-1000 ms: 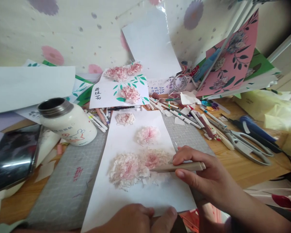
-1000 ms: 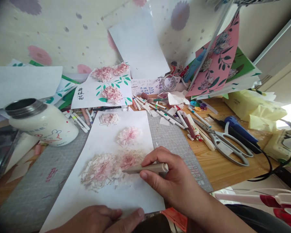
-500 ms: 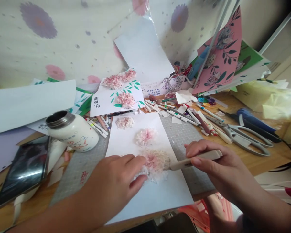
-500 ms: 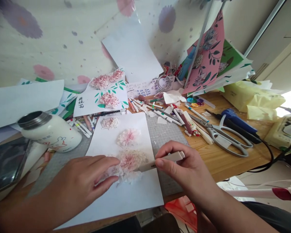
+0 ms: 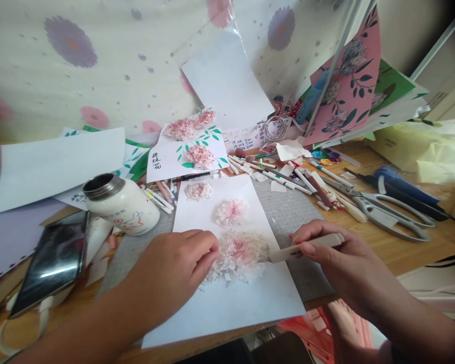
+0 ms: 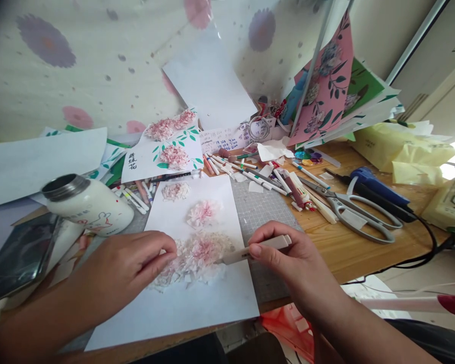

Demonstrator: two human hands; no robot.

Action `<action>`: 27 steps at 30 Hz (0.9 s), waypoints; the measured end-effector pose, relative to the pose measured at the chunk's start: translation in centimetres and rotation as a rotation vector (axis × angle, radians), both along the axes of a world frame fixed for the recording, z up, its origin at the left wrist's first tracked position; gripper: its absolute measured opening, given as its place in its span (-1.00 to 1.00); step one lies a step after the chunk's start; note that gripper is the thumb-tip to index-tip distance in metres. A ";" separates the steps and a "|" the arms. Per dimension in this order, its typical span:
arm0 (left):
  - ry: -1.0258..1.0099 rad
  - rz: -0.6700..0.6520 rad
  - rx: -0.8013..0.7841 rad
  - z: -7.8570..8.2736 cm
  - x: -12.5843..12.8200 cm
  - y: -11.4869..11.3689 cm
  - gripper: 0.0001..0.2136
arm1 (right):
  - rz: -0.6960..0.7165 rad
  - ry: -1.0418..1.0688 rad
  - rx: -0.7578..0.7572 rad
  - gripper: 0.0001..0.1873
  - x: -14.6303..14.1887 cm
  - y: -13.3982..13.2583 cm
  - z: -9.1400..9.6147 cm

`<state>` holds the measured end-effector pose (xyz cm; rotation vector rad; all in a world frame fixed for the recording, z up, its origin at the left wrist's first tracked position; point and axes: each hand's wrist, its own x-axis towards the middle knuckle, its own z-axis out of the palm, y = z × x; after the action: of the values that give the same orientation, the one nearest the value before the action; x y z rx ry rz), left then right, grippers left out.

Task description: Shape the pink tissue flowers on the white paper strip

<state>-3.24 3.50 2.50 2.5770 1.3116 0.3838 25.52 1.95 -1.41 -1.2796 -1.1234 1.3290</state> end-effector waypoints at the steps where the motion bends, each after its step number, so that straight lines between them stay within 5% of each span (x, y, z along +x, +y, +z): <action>1: -0.021 0.010 -0.005 0.1 -0.1 0.0 -0.82 | 0.001 0.009 -0.002 -0.73 0.0 0.0 0.0; 13: 0.121 -0.022 -0.079 -2.1 1.4 0.3 -0.87 | 0.062 0.071 -0.010 -0.77 -0.6 0.5 -0.3; 22: 0.078 0.004 -0.132 -1.3 0.8 0.2 -0.81 | 0.014 0.164 -0.087 -0.69 -1.8 0.9 -0.1; 27: 0.115 -0.029 -0.163 -1.4 0.6 0.0 -0.82 | -0.052 0.155 0.007 -0.74 -2.3 0.3 -0.4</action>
<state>-2.63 3.46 1.08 2.5107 1.2835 0.1192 23.17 2.25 -1.81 -1.1716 -0.9805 1.3594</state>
